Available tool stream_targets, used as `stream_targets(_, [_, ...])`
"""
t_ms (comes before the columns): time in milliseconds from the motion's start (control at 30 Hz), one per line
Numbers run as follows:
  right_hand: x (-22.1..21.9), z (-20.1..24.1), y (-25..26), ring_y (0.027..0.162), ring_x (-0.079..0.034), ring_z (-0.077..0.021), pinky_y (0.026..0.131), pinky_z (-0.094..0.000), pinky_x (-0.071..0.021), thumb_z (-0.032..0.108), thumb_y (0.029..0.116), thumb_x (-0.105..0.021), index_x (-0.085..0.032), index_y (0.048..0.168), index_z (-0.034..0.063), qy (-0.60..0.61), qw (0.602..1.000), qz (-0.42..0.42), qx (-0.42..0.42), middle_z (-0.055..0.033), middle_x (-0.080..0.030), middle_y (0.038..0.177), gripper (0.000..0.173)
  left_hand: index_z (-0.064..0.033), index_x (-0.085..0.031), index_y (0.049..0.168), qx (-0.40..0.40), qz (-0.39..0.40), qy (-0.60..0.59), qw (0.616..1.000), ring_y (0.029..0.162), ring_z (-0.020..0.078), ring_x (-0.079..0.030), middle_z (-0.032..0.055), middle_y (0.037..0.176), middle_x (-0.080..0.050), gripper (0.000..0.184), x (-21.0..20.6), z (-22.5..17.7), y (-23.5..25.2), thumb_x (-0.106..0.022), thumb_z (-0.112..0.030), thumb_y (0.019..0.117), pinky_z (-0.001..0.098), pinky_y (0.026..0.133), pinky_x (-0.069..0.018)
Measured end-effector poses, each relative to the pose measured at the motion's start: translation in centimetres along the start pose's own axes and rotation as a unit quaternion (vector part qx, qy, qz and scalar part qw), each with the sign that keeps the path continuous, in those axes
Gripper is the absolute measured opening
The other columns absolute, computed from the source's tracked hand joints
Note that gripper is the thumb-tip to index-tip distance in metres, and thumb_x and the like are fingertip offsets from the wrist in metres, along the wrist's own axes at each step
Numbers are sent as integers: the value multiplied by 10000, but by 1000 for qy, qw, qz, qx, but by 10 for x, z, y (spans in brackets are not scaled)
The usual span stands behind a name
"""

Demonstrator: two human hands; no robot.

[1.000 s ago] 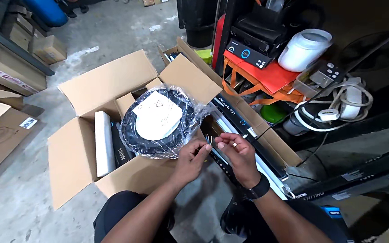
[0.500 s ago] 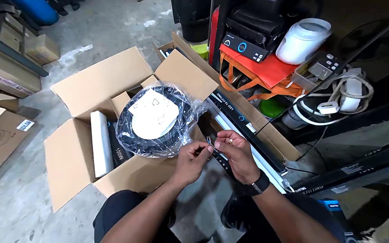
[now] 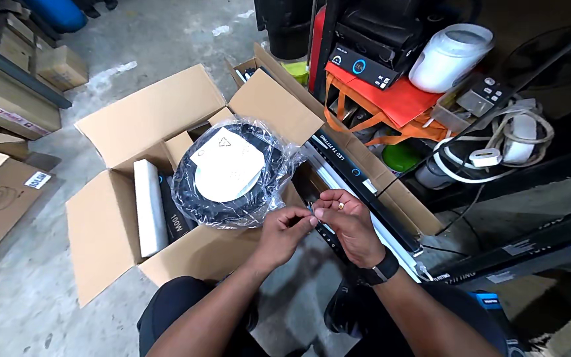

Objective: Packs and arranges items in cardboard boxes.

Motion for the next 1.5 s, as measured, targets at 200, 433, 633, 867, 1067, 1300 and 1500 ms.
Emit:
stream_targets(200, [-1, 5, -1, 777, -696, -151, 745, -311, -605, -46, 801, -753, -632, 1058, -42, -28, 999, 8, 32, -99, -715, 864, 284, 12, -755, 943, -7, 20, 0, 1000, 838, 99, -688, 67, 939, -732, 72, 1, 1, 2, -728, -48, 912, 270, 771, -594])
stream_targets(433, [-3, 2, 0, 741, -686, -156, 703, -308, -595, -50, 802, -753, -627, 1052, -56, -28, 999, -21, 23, -108, -716, 845, 280, 3, -715, 893, 22, -64, -24, 997, 727, 104, -653, 36, 783, -690, 95, 5, 2, 0, -652, -51, 941, 280, 706, -565])
stream_targets(633, [-5, 2, -4, 729, -687, -158, 680, -305, -599, -62, 788, -754, -628, 1052, -57, -48, 997, -17, 53, -101, -714, 839, 292, 90, -509, 1295, -15, -83, 26, 996, 766, 162, -668, 132, 1071, -681, 442, 1, -8, -1, -647, 21, 881, 304, 671, -589])
stream_targets(867, [-7, 7, -7, 718, -697, -164, 656, -305, -600, -54, 798, -751, -633, 1066, -64, -80, 992, -32, 91, -110, -727, 851, 293, -39, -737, 928, -93, -16, 225, 970, 875, 95, -689, 46, 930, -719, 175, 1, -5, -2, -598, -143, 956, 283, 793, -596])
stream_targets(1067, [-5, 15, -1, 728, -688, -159, 691, -332, -606, -47, 798, -773, -672, 1047, 0, -90, 990, -13, 103, -94, -726, 860, 273, 28, -740, 995, -116, -2, 154, 981, 815, 88, -712, 67, 919, -747, 136, -1, -12, -3, -651, -74, 978, 263, 754, -621])
stream_targets(1300, [43, 41, 31, 807, -701, -142, 720, -314, -590, 133, 983, -657, -642, 1175, 31, -250, 957, -103, 105, -62, -736, 960, 218, -55, -696, 1082, -93, -114, 99, 984, 731, 144, -699, 45, 872, -739, 121, 34, -41, 1, -627, -117, 1005, 315, 691, -611])
stream_targets(1500, [81, -2, 72, 1013, -693, -350, 885, -613, -546, 150, 946, -702, -683, 1207, 34, -609, 792, -47, 21, -166, -720, 1090, 286, -66, -665, 1082, -48, -145, 33, 988, 721, 141, -686, 57, 873, -729, 104, 46, -46, 2, -592, -108, 1020, 286, 683, -594])
Point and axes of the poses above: each hand's wrist, its own y-axis towards the middle knuckle, its own x-axis out of the back of the hand, z = x × y, the point moved 6 cm from there along y, towards the middle knuckle
